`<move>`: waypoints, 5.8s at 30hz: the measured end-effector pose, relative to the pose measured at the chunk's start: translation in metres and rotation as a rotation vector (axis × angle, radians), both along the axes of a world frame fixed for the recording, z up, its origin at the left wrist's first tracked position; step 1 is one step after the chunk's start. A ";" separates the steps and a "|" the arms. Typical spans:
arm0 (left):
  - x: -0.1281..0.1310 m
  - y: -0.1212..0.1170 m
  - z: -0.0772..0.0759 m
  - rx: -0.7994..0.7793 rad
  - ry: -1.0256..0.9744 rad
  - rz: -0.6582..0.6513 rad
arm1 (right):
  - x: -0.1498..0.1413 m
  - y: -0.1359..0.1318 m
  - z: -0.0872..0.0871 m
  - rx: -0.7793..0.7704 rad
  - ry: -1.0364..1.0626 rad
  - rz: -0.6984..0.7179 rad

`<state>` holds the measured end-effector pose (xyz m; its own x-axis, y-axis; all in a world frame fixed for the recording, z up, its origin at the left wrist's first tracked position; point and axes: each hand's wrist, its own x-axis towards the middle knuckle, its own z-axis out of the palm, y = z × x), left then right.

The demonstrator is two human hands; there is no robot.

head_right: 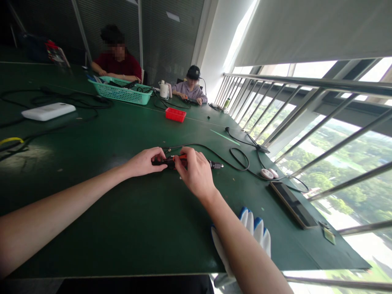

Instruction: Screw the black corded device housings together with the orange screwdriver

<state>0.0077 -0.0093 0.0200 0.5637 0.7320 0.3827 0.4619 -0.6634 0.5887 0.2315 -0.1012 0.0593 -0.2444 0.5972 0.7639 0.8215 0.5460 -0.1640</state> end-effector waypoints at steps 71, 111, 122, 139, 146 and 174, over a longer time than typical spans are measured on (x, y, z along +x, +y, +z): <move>-0.002 0.000 0.003 -0.013 0.033 -0.004 | 0.021 0.005 0.009 0.040 0.158 -0.268; -0.008 0.009 -0.012 0.131 0.131 -0.113 | 0.100 0.049 -0.003 -0.499 -0.326 -0.343; -0.008 0.009 -0.013 0.092 0.134 -0.127 | 0.191 0.047 -0.016 -0.708 -0.193 -0.904; -0.008 0.007 -0.010 0.072 0.132 -0.112 | 0.184 0.046 -0.010 -0.708 -0.182 -0.979; -0.008 0.006 -0.010 0.063 0.144 -0.105 | 0.186 0.045 -0.011 -0.720 -0.195 -0.941; -0.007 0.008 -0.011 0.090 0.180 -0.093 | 0.160 0.058 -0.009 0.030 0.193 -0.436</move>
